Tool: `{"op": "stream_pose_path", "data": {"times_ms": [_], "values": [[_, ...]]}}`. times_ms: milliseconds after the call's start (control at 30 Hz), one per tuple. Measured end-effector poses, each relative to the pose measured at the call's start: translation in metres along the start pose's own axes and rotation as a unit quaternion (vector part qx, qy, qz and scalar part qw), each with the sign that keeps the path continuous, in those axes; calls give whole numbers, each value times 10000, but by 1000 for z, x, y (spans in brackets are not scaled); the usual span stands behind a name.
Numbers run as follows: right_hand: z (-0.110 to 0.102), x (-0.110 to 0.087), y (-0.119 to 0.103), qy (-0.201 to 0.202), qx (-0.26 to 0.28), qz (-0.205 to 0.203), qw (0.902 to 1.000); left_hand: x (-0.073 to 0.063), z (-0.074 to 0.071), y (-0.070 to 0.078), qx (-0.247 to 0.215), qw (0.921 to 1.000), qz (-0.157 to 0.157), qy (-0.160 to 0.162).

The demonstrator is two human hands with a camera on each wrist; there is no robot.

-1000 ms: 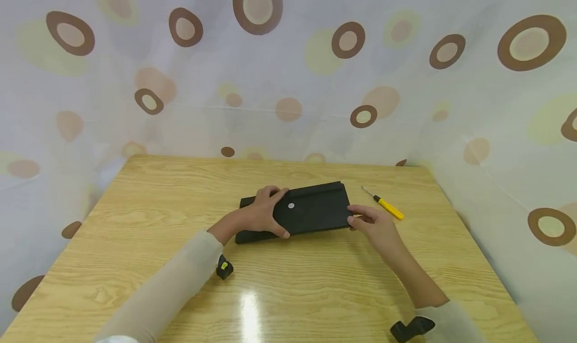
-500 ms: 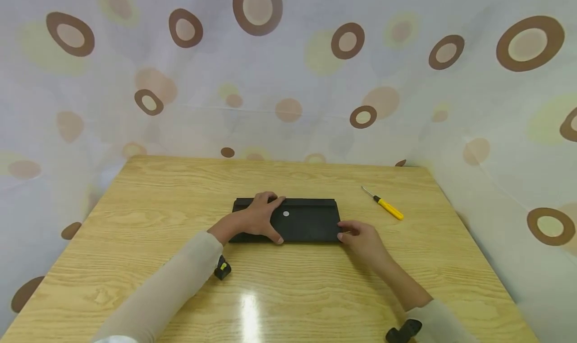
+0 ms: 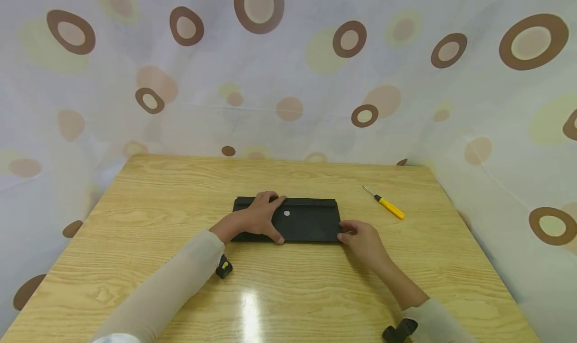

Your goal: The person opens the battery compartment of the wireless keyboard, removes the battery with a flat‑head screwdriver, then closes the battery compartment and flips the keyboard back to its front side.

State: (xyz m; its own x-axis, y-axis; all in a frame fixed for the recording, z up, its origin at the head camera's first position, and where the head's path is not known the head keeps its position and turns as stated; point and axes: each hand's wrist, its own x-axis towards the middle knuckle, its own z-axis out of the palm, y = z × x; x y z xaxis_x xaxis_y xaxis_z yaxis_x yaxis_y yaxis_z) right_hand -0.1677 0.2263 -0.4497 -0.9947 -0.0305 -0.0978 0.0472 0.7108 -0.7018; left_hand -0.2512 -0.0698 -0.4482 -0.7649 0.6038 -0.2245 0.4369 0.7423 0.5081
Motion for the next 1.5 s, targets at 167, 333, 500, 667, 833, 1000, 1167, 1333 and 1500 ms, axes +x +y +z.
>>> {"op": "stream_pose_path", "data": {"times_ms": [167,333,500,667,833,1000,1167,1333,1500], "values": [[2,-1,-1,51,-122,-3,9999,-1,0,0,130,9999,31,-51],[1,0,1,9,-115,-44,9999,-2,-3,2,128,9999,31,-79],[-4,8,6,-108,-9,-157,9998,0,-5,4,127,9998,-84,-105],[-10,22,14,0,59,-439,9990,5,-6,10,118,9997,-152,125],[-10,39,22,-122,463,-465,9978,15,-6,18,177,9984,-32,530],[-7,56,25,-163,883,-304,9955,32,-4,27,-116,9968,161,769],[-6,70,25,-231,1130,-265,9930,52,1,35,-253,9956,410,805],[-6,80,23,-284,1069,-336,9933,70,4,40,-466,9947,582,704],[-6,86,24,-279,900,-432,9946,82,8,43,-805,9933,541,634]]}}
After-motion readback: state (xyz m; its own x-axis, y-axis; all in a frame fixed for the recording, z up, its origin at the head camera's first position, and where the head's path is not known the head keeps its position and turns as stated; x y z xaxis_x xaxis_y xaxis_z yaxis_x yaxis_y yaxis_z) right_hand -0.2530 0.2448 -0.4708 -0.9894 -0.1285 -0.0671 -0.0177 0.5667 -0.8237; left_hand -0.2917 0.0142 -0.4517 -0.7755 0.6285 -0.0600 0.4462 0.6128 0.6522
